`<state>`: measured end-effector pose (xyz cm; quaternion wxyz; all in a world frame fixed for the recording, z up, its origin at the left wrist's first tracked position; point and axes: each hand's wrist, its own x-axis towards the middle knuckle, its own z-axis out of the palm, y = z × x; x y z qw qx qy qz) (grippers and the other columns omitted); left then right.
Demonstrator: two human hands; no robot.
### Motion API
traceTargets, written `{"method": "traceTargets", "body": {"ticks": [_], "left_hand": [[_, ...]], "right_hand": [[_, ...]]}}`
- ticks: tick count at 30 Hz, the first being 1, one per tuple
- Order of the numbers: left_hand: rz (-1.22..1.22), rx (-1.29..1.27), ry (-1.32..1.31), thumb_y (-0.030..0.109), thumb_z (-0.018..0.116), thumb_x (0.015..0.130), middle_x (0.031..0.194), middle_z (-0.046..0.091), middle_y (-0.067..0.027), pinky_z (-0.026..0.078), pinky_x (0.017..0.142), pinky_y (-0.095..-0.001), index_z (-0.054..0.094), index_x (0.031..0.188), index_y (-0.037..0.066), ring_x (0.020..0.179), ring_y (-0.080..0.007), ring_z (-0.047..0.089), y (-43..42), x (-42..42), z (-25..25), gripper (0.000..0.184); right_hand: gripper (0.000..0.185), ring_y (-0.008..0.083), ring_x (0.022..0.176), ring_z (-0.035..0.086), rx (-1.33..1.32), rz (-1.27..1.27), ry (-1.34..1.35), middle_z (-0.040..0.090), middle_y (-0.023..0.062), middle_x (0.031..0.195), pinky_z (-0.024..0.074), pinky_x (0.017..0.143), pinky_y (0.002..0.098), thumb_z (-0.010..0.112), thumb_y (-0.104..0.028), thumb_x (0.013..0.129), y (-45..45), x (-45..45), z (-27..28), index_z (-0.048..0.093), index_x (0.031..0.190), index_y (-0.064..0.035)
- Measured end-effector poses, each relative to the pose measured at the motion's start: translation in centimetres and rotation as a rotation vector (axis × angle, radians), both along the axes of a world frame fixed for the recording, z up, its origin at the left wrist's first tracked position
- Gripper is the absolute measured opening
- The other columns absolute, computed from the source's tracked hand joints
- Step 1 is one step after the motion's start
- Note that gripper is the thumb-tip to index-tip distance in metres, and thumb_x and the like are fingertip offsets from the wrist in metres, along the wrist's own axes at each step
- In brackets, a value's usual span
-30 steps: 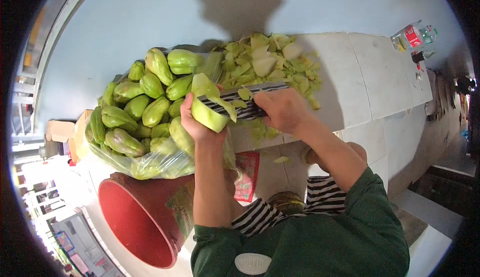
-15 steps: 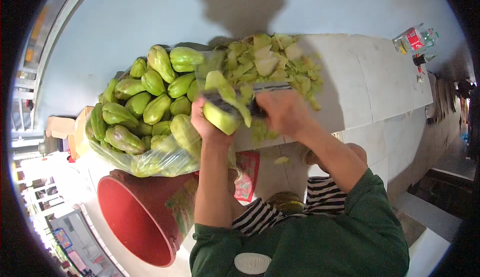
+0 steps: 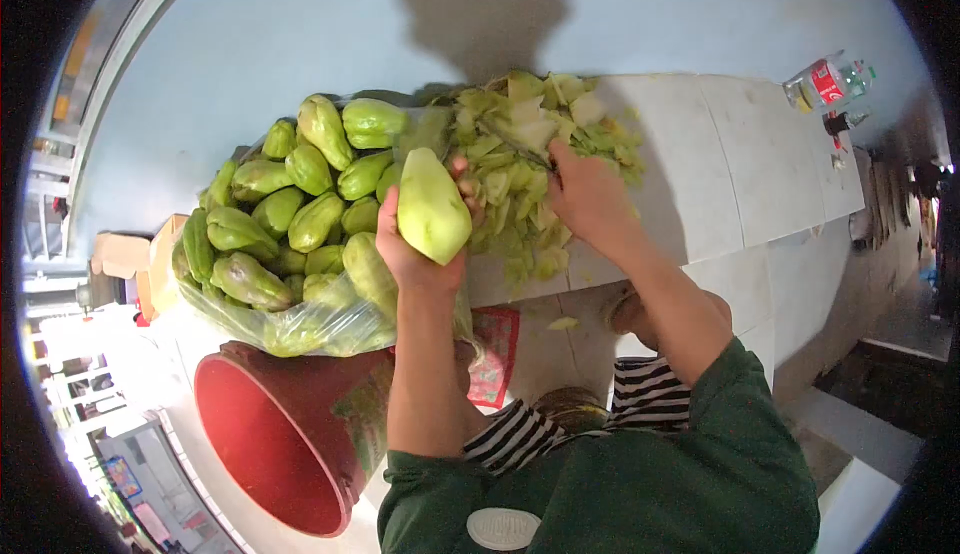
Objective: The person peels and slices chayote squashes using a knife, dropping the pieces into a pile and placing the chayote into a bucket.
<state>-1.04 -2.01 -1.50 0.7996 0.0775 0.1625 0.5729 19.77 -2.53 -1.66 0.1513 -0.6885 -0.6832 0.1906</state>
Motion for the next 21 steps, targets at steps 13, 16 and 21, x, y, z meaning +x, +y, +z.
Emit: {"method": "traceTargets", "body": {"ticks": [13, 16, 21], "left_hand": [[0.05, -0.059, 0.035, 0.041, 0.047, 0.086, 0.101, 0.063, -0.0168, 0.052, 0.078, -0.0393, 0.057, 0.108, -0.004, 0.086, -0.0294, 0.061, 0.9, -0.7, -1.9, 0.052], [0.019, -0.09, -0.035, 0.042, 0.047, 0.085, 0.097, 0.063, -0.0174, 0.052, 0.076, -0.0389, 0.056, 0.108, -0.006, 0.083, -0.0295, 0.061, 1.0, -0.5, -2.3, 0.054], [-0.011, -0.15, -0.061, 0.042, 0.047, 0.084, 0.093, 0.062, -0.0178, 0.051, 0.078, -0.0398, 0.056, 0.104, -0.006, 0.084, -0.0302, 0.06, 0.5, -0.1, -1.7, 0.052]], "right_hand": [[0.022, 0.0217, 0.064, 0.06, 0.73, 0.528, 0.032, 0.054, 0.0036, 0.07, 0.0482, 0.055, 0.0353, 0.06, -0.018, 0.074, -3.1, -3.1, -0.1, 0.053, 0.092, -0.0081], [0.022, 0.0159, 0.063, 0.058, 0.794, 0.566, -0.048, 0.051, -0.0001, 0.069, 0.0468, 0.054, 0.0303, 0.058, -0.019, 0.074, -3.6, -3.6, 0.0, 0.055, 0.093, -0.0085], [0.026, 0.0177, 0.061, 0.057, 0.781, 0.593, -0.035, 0.049, 0.0015, 0.067, 0.0453, 0.053, 0.0291, 0.062, -0.008, 0.071, -4.0, -3.5, 0.7, 0.059, 0.096, -0.0043]]}}
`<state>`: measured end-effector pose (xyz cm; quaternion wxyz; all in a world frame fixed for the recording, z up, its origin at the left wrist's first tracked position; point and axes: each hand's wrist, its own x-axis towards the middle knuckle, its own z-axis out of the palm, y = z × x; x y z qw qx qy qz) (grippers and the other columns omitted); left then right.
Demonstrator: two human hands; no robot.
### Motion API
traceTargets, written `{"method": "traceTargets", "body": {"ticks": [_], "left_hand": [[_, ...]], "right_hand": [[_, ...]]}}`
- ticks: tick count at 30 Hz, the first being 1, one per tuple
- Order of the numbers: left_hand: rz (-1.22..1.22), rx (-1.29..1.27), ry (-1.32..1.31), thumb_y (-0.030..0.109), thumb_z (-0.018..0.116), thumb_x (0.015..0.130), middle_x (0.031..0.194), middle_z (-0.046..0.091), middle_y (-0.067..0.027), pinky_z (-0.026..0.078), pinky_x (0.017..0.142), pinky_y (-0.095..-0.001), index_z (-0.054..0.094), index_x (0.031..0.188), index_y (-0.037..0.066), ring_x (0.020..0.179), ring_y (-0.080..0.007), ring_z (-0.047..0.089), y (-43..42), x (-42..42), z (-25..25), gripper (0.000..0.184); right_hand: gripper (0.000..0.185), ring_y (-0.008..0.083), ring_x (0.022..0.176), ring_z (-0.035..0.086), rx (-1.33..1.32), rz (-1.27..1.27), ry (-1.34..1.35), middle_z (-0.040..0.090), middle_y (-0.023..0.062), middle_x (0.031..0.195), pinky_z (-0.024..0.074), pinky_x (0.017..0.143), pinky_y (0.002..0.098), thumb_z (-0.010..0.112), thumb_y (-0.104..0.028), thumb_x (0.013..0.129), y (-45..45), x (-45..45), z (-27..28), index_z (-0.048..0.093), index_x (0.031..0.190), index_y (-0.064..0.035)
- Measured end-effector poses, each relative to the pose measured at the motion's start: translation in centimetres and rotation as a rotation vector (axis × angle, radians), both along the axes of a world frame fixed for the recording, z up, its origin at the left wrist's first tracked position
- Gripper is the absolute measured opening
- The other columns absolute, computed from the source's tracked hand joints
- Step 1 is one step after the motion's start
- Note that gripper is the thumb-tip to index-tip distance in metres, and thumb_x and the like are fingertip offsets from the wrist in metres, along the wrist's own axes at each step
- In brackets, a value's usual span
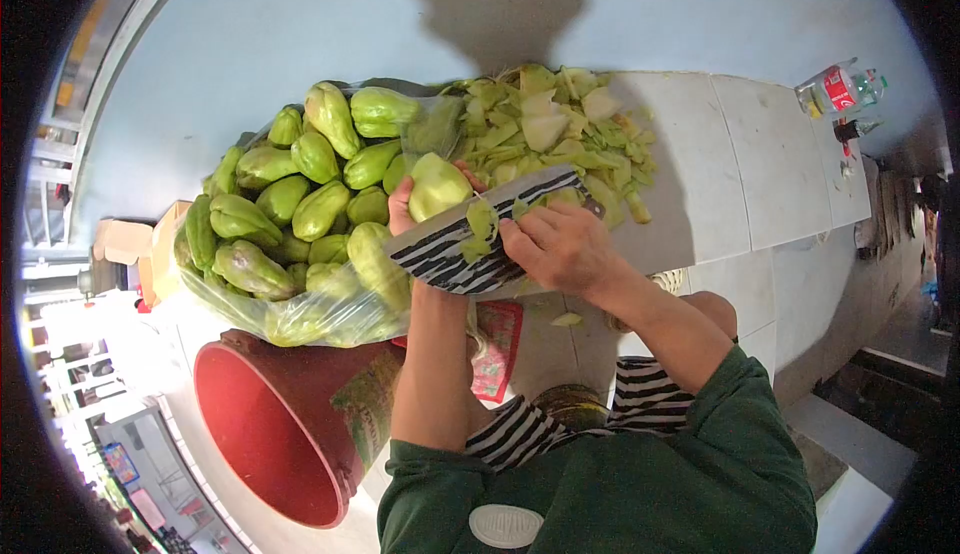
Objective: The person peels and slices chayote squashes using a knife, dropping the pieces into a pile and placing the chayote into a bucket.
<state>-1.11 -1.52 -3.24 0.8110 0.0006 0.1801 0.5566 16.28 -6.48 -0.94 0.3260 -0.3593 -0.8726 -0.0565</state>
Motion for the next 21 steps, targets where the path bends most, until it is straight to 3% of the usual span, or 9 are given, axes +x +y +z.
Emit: {"method": "traceTargets", "body": {"ticks": [3, 6, 8, 13, 15, 17, 18, 20, 21], "left_hand": [[0.008, -0.004, -0.009, 0.04, 0.046, 0.085, 0.092, 0.062, -0.018, 0.05, 0.08, -0.0405, 0.056, 0.103, -0.005, 0.085, -0.0306, 0.06, 0.1, 0.1, 0.1, 0.049], [0.257, -0.026, 0.321, 0.037, 0.043, 0.086, 0.094, 0.061, -0.0183, 0.049, 0.08, -0.0411, 0.055, 0.106, -0.003, 0.085, -0.0301, 0.06, 0.4, 0.5, 1.2, 0.046], [0.241, -0.014, 0.341, 0.037, 0.043, 0.086, 0.095, 0.061, -0.0182, 0.049, 0.079, -0.0409, 0.055, 0.106, -0.003, 0.085, -0.0297, 0.06, 0.4, 0.4, 1.7, 0.047], [0.059, 0.189, 0.262, 0.037, 0.046, 0.085, 0.095, 0.062, -0.0178, 0.05, 0.076, -0.0393, 0.056, 0.11, -0.003, 0.086, -0.0291, 0.061, 0.3, -0.6, 0.8, 0.047], [0.147, 0.142, 0.365, 0.036, 0.046, 0.085, 0.095, 0.063, -0.0175, 0.05, 0.076, -0.0395, 0.056, 0.11, -0.002, 0.087, -0.0292, 0.061, 0.4, -0.2, 1.0, 0.047], [0.273, -0.016, 0.306, 0.036, 0.047, 0.085, 0.094, 0.063, -0.0175, 0.049, 0.078, -0.0399, 0.056, 0.11, -0.002, 0.088, -0.0292, 0.061, 0.6, 0.0, 1.7, 0.046], [0.219, 0.028, 0.339, 0.036, 0.047, 0.085, 0.095, 0.064, -0.0177, 0.049, 0.079, -0.04, 0.056, 0.11, -0.001, 0.089, -0.029, 0.061, 0.3, -0.2, 2.1, 0.046], [0.152, 0.073, 0.302, 0.036, 0.047, 0.085, 0.095, 0.064, -0.0176, 0.049, 0.079, -0.04, 0.056, 0.111, -0.001, 0.089, -0.0288, 0.061, 0.3, -0.2, 1.6, 0.046], [0.082, 0.117, 0.267, 0.036, 0.047, 0.084, 0.095, 0.064, -0.0175, 0.049, 0.079, -0.0399, 0.056, 0.112, 0.0, 0.089, -0.0287, 0.061, 0.3, -0.2, 1.5, 0.046]], "right_hand": [[0.031, 0.0207, 0.062, 0.059, -0.056, -0.003, 0.016, 0.052, 0.0032, 0.068, 0.0466, 0.054, 0.0324, 0.066, -0.011, 0.068, 0.3, 0.4, -0.2, 0.058, 0.097, -0.0047], [0.036, 0.026, 0.065, 0.061, -0.246, -0.136, 0.014, 0.056, 0.0056, 0.071, 0.0476, 0.056, 0.0374, 0.072, -0.014, 0.063, 1.2, 1.4, -1.1, 0.057, 0.095, -0.0059], [0.04, 0.0308, 0.068, 0.061, -0.32, -0.112, 0.033, 0.059, 0.0076, 0.074, 0.0477, 0.058, 0.0415, 0.075, -0.017, 0.059, 1.2, 1.4, -0.7, 0.054, 0.092, -0.0075], [0.04, 0.0308, 0.069, 0.062, -0.329, -0.078, 0.04, 0.059, 0.0079, 0.074, 0.0476, 0.057, 0.0413, 0.075, -0.017, 0.058, 1.1, 1.2, 0.1, 0.053, 0.09, -0.008], [0.041, 0.0306, 0.069, 0.062, -0.346, -0.123, 0.031, 0.059, 0.0081, 0.074, 0.0476, 0.057, 0.0411, 0.075, -0.017, 0.058, 1.2, 1.5, -0.5, 0.052, 0.09, -0.0077], [0.013, 0.0293, 0.062, 0.063, -0.313, -0.167, 0.01, 0.059, 0.0079, 0.069, 0.0503, 0.05, 0.0397, 0.057, -0.016, 0.077, 1.6, 1.6, -0.7, 0.05, 0.087, -0.0097], [0.013, 0.0293, 0.062, 0.063, -0.308, -0.168, 0.007, 0.059, 0.0079, 0.069, 0.0503, 0.05, 0.0397, 0.057, -0.016, 0.077, 1.5, 1.5, -0.2, 0.05, 0.087, -0.0097], [0.036, 0.0331, 0.067, 0.061, -0.301, -0.076, 0.082, 0.059, 0.0107, 0.071, 0.0472, 0.055, 0.042, 0.072, -0.014, 0.061, 0.8, 1.1, 0.8, 0.052, 0.091, -0.0081], [0.036, 0.0331, 0.067, 0.061, -0.304, -0.073, 0.083, 0.059, 0.0107, 0.071, 0.0472, 0.055, 0.042, 0.072, -0.014, 0.061, 1.0, 1.1, 0.4, 0.052, 0.091, -0.0081]]}}
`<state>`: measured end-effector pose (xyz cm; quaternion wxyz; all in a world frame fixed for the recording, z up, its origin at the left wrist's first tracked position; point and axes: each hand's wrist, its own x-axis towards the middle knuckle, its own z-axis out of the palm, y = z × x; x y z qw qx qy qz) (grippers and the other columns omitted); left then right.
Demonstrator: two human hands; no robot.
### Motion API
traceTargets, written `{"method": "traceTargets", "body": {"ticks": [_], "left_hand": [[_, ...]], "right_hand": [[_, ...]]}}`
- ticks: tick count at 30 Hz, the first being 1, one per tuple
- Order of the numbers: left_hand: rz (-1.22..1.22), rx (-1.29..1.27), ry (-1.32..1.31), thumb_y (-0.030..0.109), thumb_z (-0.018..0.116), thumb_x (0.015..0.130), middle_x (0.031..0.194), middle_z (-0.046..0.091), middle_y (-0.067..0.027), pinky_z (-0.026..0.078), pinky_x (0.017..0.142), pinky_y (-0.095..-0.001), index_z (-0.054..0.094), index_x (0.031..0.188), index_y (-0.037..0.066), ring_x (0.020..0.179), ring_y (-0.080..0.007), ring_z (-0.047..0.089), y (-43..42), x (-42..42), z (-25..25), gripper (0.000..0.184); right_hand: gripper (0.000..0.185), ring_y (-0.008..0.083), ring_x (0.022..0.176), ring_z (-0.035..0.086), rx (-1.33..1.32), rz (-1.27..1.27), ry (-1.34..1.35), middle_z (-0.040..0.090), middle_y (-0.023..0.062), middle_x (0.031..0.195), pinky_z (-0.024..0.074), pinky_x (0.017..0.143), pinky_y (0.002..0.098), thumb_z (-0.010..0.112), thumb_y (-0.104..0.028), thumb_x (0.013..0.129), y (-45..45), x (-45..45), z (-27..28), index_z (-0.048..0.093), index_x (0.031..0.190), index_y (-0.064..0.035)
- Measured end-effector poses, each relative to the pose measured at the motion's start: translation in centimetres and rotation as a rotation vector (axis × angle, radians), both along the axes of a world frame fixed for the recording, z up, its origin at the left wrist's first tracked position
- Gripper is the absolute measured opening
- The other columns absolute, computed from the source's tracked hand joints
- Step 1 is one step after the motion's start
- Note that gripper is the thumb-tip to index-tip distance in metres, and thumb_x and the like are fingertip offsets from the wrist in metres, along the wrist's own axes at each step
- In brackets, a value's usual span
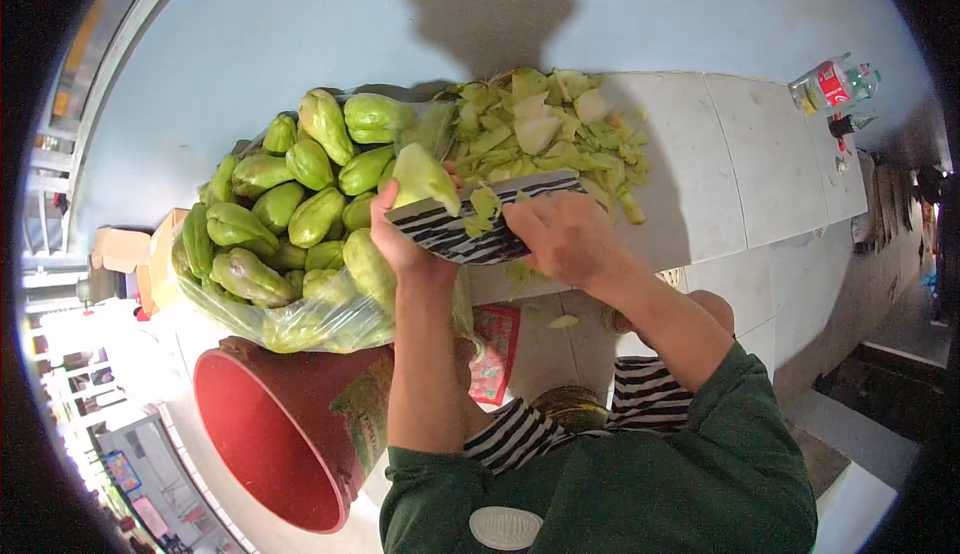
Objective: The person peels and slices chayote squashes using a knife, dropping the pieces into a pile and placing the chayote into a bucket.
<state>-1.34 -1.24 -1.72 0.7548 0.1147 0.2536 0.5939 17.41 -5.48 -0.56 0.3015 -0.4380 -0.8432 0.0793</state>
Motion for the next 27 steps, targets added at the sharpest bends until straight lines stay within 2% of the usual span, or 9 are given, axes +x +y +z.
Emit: {"method": "traceTargets", "body": {"ticks": [4, 5, 10, 14, 16, 18, 21, 24, 27], "left_hand": [[0.137, -0.179, 0.034, 0.034, 0.048, 0.085, 0.102, 0.063, -0.0186, 0.05, 0.079, -0.0433, 0.056, 0.112, 0.001, 0.091, -0.0295, 0.061, -0.2, 0.9, 0.4, 0.043], [0.132, -0.171, 0.03, 0.034, 0.048, 0.085, 0.102, 0.063, -0.0186, 0.05, 0.079, -0.0433, 0.056, 0.112, 0.001, 0.091, -0.0295, 0.061, -0.1, 1.0, 0.6, 0.043], [-0.037, 0.071, -0.032, 0.032, 0.049, 0.085, 0.106, 0.062, -0.0203, 0.049, 0.085, -0.0456, 0.054, 0.118, -0.002, 0.094, -0.0341, 0.06, 0.1, 0.6, 0.0, 0.048], [-0.03, -0.095, -0.017, 0.035, 0.052, 0.083, 0.109, 0.063, -0.0148, 0.05, 0.084, -0.0461, 0.053, 0.12, 0.0, 0.095, -0.0316, 0.061, -0.5, 0.3, -0.6, 0.051], [-0.01, -0.121, 0.017, 0.036, 0.054, 0.081, 0.11, 0.063, -0.0117, 0.051, 0.081, -0.0443, 0.053, 0.121, 0.002, 0.095, -0.0299, 0.061, -0.5, 1.0, 0.6, 0.053], [0.043, -0.175, 0.024, 0.036, 0.055, 0.081, 0.109, 0.062, -0.0152, 0.051, 0.079, -0.0436, 0.052, 0.123, 0.001, 0.094, -0.0304, 0.06, -0.4, 1.1, 0.9, 0.055], [-0.174, 0.001, -0.077, 0.036, 0.055, 0.081, 0.112, 0.06, -0.0203, 0.05, 0.08, -0.0436, 0.05, 0.124, -0.001, 0.093, -0.0312, 0.06, -0.6, 0.6, -0.1, 0.057], [-0.185, 0.028, -0.131, 0.035, 0.052, 0.083, 0.114, 0.058, -0.0244, 0.05, 0.082, -0.044, 0.049, 0.125, -0.002, 0.093, -0.0318, 0.06, -0.7, 0.8, -0.3, 0.056], [-0.072, -0.058, -0.228, 0.035, 0.049, 0.087, 0.117, 0.057, -0.0243, 0.05, 0.082, -0.0437, 0.048, 0.127, -0.001, 0.093, -0.0321, 0.06, -0.6, 1.0, 0.5, 0.054]], "right_hand": [[0.032, 0.0336, 0.07, 0.062, -0.127, -0.151, -0.027, 0.062, 0.0116, 0.075, 0.0477, 0.056, 0.0429, 0.069, -0.012, 0.066, 1.0, 0.7, -1.5, 0.052, 0.093, -0.0083], [0.031, 0.0335, 0.072, 0.063, -0.229, -0.219, -0.09, 0.063, 0.0118, 0.076, 0.0481, 0.057, 0.043, 0.068, -0.012, 0.067, 1.3, 1.0, -1.4, 0.052, 0.094, -0.0083], [0.031, 0.0354, 0.07, 0.063, -0.161, -0.121, 0.017, 0.063, 0.0135, 0.074, 0.0489, 0.058, 0.0447, 0.066, -0.012, 0.069, 0.7, 0.5, -0.6, 0.051, 0.096, -0.0081], [0.031, 0.0374, 0.069, 0.062, -0.331, -0.278, -0.019, 0.063, 0.0157, 0.073, 0.0489, 0.059, 0.0463, 0.065, -0.01, 0.07, 1.7, 1.2, -1.4, 0.05, 0.097, -0.0062], [0.029, 0.0378, 0.069, 0.063, -0.293, -0.216, -0.024, 0.063, 0.0164, 0.072, 0.0496, 0.059, 0.048, 0.063, -0.013, 0.074, 1.2, 1.3, -0.1, 0.048, 0.098, -0.0071], [0.026, 0.0381, 0.069, 0.064, -0.264, -0.142, -0.024, 0.064, 0.0172, 0.072, 0.0502, 0.059, 0.0496, 0.06, -0.015, 0.079, 1.2, 1.1, 0.4, 0.047, 0.1, -0.008], [0.024, 0.0392, 0.07, 0.064, -0.409, -0.293, -0.025, 0.064, 0.0183, 0.072, 0.0501, 0.06, 0.0511, 0.058, -0.015, 0.082, 1.9, 1.2, -0.5, 0.047, 0.101, -0.0064], [0.023, 0.0402, 0.071, 0.064, -0.463, -0.457, -0.178, 0.064, 0.0195, 0.073, 0.0502, 0.061, 0.0509, 0.057, -0.015, 0.084, 3.0, 2.1, -3.0, 0.046, 0.102, -0.0046], [0.021, 0.0421, 0.071, 0.063, -0.422, -0.385, 0.068, 0.064, 0.0204, 0.074, 0.0502, 0.062, 0.0511, 0.056, -0.014, 0.084, 2.7, 1.8, -2.5, 0.048, 0.101, -0.0032]]}}
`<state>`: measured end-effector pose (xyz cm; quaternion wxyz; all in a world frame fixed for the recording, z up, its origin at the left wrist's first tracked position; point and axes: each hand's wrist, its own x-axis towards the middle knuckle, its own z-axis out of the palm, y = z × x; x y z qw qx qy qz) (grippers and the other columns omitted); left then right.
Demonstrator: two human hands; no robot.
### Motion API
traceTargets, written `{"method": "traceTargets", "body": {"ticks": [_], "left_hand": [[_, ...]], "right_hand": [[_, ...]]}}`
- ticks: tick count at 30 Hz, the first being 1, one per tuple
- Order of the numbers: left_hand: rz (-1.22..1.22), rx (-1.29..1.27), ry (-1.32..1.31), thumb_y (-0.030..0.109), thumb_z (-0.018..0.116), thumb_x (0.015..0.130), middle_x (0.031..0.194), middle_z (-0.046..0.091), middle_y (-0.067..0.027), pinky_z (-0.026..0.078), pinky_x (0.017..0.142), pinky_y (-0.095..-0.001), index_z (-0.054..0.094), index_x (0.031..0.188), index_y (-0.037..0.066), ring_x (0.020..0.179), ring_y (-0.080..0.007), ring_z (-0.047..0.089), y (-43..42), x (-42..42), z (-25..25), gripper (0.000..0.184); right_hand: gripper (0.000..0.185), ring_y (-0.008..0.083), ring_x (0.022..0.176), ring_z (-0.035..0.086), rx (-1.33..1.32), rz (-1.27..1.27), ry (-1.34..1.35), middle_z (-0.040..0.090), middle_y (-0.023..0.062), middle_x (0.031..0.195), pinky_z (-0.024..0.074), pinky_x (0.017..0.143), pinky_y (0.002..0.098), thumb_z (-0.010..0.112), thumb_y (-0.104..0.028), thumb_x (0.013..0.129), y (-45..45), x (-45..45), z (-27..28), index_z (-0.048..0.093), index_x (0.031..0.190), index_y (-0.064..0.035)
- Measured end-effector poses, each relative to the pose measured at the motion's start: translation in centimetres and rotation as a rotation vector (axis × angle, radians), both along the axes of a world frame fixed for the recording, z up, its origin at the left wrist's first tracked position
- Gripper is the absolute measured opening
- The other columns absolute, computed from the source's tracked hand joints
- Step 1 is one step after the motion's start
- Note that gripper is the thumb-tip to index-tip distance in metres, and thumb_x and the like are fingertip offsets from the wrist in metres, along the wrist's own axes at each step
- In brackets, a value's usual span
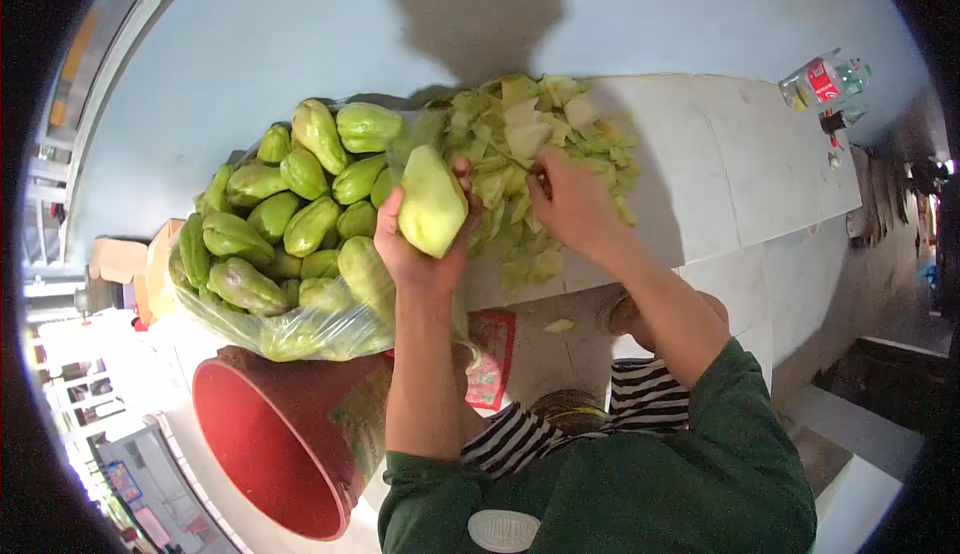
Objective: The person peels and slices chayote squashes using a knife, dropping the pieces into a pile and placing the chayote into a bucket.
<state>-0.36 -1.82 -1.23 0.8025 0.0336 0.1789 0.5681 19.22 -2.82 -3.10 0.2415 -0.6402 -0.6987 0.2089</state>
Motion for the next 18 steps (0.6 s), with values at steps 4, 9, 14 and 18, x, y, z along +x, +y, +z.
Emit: {"method": "traceTargets", "body": {"ticks": [4, 9, 14, 18], "left_hand": [[0.079, -0.001, 0.118, 0.036, 0.049, 0.088, 0.11, 0.06, -0.0184, 0.049, 0.08, -0.0439, 0.052, 0.122, 0.003, 0.094, -0.0289, 0.059, 0.4, -0.3, 0.1, 0.048], [0.136, -0.046, 0.215, 0.035, 0.05, 0.09, 0.1, 0.061, -0.015, 0.05, 0.08, -0.0404, 0.054, 0.112, -0.001, 0.089, -0.0277, 0.06, 0.8, -0.4, -0.8, 0.043], [0.052, 0.006, 0.151, 0.036, 0.05, 0.09, 0.089, 0.062, -0.0168, 0.05, 0.074, -0.0363, 0.054, 0.106, -0.005, 0.082, -0.0275, 0.06, 0.9, -0.4, -1.5, 0.045], [0.018, 0.002, 0.143, 0.037, 0.05, 0.09, 0.09, 0.062, -0.0168, 0.05, 0.074, -0.0366, 0.055, 0.106, -0.005, 0.082, -0.0274, 0.06, 1.0, -0.7, -2.0, 0.045]], "right_hand": [[0.022, 0.0415, 0.07, 0.061, 0.125, 0.023, 0.114, 0.062, 0.0183, 0.073, 0.0493, 0.062, 0.0485, 0.062, -0.012, 0.079, -0.8, -0.3, 1.8, 0.053, 0.098, -0.0043], [0.032, 0.0326, 0.067, 0.06, 0.429, 0.323, -0.024, 0.06, 0.0116, 0.073, 0.0485, 0.059, 0.0402, 0.069, -0.015, 0.069, -2.3, -1.2, 1.3, 0.058, 0.097, -0.006], [0.016, 0.0146, 0.063, 0.059, 0.722, 0.417, -0.151, 0.052, -0.0014, 0.068, 0.0471, 0.054, 0.0303, 0.058, -0.018, 0.075, -2.8, -2.5, 1.4, 0.055, 0.089, -0.0113], [0.016, 0.0148, 0.065, 0.059, 0.72, 0.419, -0.205, 0.053, -0.0016, 0.07, 0.0465, 0.055, 0.0293, 0.058, -0.019, 0.075, -3.0, -2.4, 1.6, 0.054, 0.088, -0.0114]]}}
